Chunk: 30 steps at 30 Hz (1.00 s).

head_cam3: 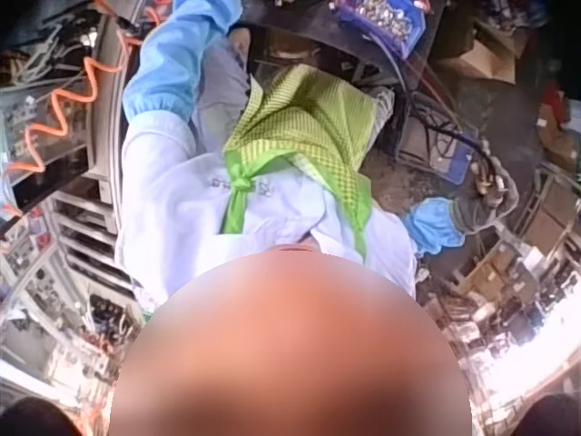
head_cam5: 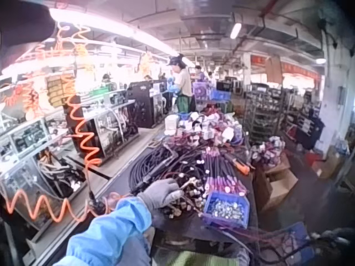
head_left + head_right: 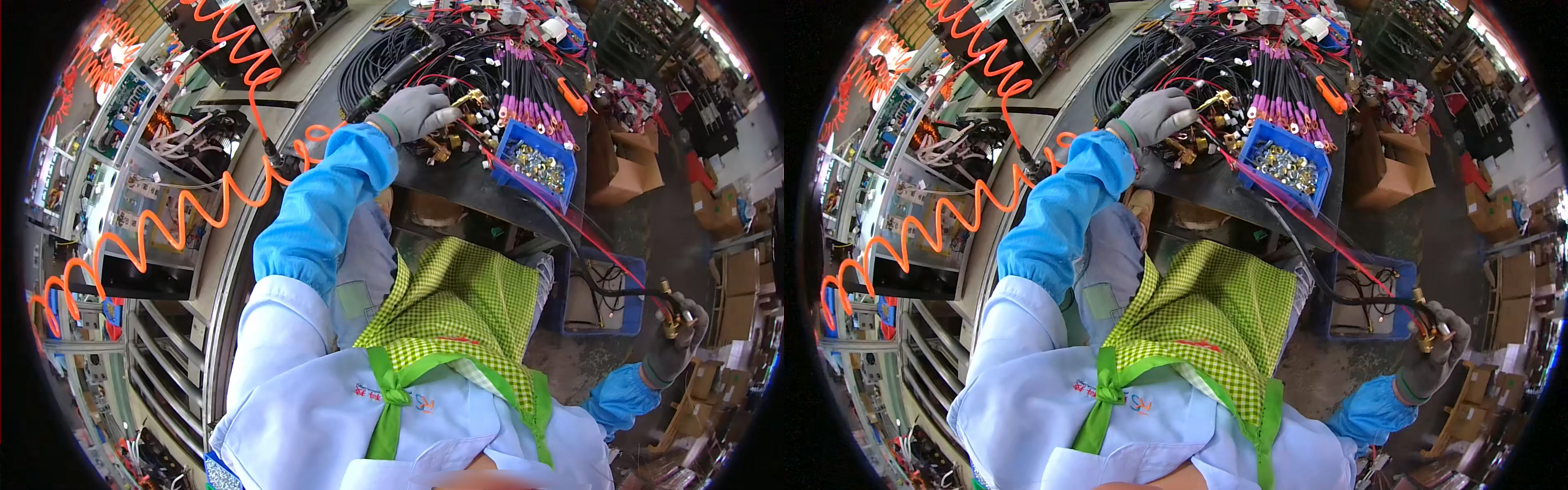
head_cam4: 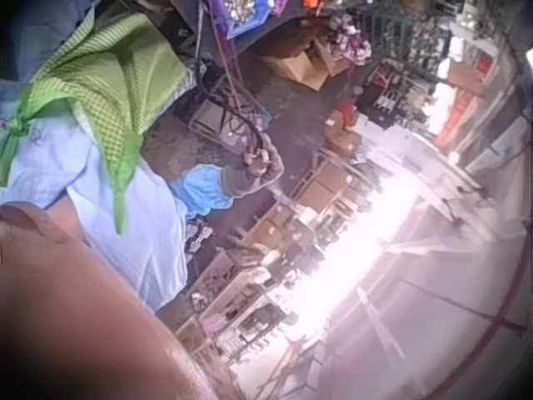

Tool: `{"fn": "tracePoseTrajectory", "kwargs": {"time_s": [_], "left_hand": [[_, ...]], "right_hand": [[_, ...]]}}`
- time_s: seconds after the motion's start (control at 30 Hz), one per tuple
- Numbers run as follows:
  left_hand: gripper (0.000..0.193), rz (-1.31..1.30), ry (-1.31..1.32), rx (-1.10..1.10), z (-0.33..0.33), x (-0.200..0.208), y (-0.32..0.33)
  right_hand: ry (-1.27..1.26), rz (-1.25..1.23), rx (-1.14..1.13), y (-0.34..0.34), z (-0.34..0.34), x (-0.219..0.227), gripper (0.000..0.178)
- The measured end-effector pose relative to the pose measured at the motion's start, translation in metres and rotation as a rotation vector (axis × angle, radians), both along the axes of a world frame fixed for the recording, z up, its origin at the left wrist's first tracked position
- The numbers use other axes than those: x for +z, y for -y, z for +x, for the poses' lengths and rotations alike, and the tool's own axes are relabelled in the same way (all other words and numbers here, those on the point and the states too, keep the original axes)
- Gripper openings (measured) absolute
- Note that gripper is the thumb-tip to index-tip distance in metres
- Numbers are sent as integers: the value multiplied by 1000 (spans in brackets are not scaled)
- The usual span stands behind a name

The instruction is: Assemble small brass and plastic electronic connectors using a pneumatic tightening tool.

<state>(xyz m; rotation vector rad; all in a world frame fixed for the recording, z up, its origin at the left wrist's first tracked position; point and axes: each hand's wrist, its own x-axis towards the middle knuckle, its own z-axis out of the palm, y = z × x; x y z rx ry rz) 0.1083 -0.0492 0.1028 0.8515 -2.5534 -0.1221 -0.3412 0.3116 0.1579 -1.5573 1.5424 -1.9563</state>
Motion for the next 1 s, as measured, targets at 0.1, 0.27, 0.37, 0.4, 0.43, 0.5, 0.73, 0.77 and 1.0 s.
{"fn": "tracePoseTrajectory", "kwargs": {"time_s": [0.1, 0.27, 0.37, 0.4, 0.43, 0.5, 0.73, 0.77, 1.0], "left_hand": [[60, 6, -4, 90, -20, 7, -4], [50, -8, -44, -123, -42, 16, -25], [37, -135, 187, -178, -48, -1, -27], [36, -125, 253, -171, -47, 0, -26], [36, -119, 261, -171, -36, -2, -24], [39, -269, 475, 31, -6, -6, -6], [43, -237, 285, 437, 12, -41, 13], [42, -221, 274, 398, 4, -42, 14], [32, -317, 109, 393, 6, -20, -24]], "right_hand": [[232, -117, 217, -3, -5, -1, 47], [-912, -206, 59, 52, 65, 5, 41], [299, 120, 336, 74, 114, -4, 34], [306, 117, 324, 82, 120, -1, 34], [291, 135, 351, 87, 125, 6, 32], [270, 161, 385, 83, 126, 19, 31], [152, 99, 450, 30, 60, 14, 38], [160, 73, 331, 22, 59, 10, 40], [266, 250, 309, 34, 79, -11, 36]]}}
